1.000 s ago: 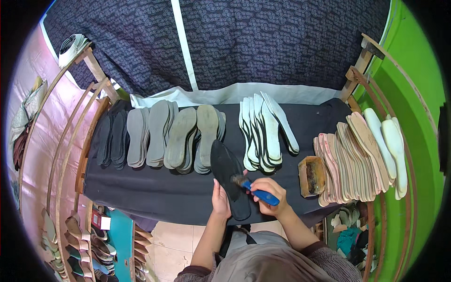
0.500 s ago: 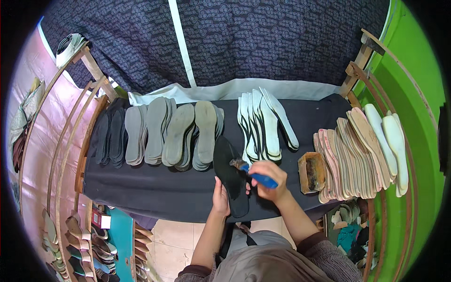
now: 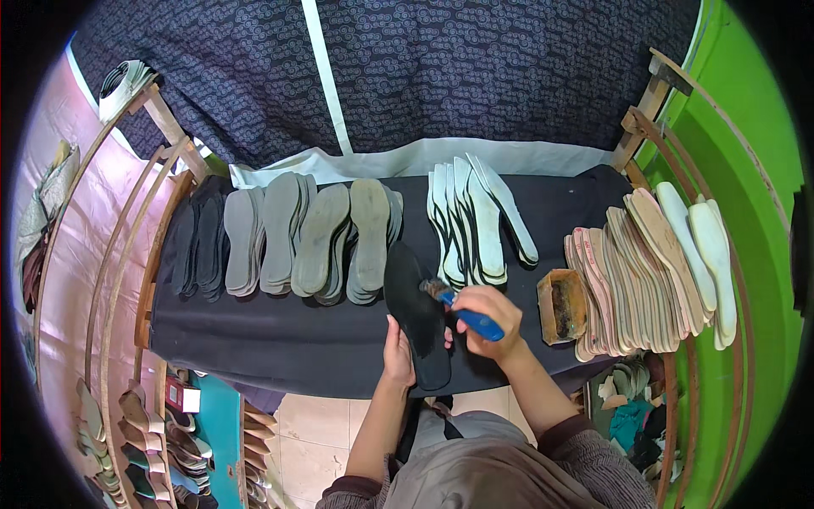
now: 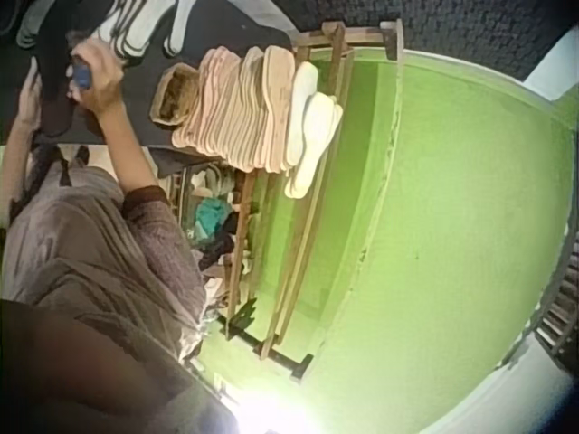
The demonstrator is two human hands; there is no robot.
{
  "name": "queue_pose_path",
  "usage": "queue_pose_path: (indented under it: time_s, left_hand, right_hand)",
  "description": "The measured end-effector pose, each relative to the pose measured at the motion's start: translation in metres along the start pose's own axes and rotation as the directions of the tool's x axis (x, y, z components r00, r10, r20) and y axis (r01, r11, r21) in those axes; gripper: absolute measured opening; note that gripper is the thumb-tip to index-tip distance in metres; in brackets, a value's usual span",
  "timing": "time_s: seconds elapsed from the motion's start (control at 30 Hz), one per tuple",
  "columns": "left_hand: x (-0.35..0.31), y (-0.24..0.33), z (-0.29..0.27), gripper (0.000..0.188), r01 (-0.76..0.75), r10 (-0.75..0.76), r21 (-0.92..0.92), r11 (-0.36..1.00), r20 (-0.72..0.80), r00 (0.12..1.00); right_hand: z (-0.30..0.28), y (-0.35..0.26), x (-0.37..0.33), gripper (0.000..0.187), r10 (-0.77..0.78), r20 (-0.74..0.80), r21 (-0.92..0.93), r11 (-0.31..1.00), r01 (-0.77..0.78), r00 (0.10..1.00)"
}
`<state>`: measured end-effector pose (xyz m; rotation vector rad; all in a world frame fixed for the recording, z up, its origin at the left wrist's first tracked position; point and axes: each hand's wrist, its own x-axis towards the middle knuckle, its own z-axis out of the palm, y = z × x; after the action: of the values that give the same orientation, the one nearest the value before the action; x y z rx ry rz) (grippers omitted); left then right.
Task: The person applies glue onto shoe insoles using a brush, places a glued insole onto a wooden rack, and then applies glue to another shoe insole.
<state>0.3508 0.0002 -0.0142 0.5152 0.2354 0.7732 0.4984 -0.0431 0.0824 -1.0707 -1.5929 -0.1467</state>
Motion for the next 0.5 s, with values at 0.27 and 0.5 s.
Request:
queue_pose_path:
  time_s: [0.27, 0.5]
  left_hand:
    - [0.003, 0.001, 0.007, 0.07, -0.078, 0.085, 0.085, 0.993, -0.079, 0.993]
    - [-0.002, 0.001, 0.009, 0.078, 0.063, -0.059, 0.153, 0.986, -0.033, 0.998]
  right_hand:
    - [0.002, -0.007, -0.027, 0.027, -0.014, 0.06, 0.07, 0.997, 0.009, 0.998]
    - [0.01, 0.008, 0.013, 0.031, -0.069, -0.085, -0.053, 0.997, 0.065, 0.994]
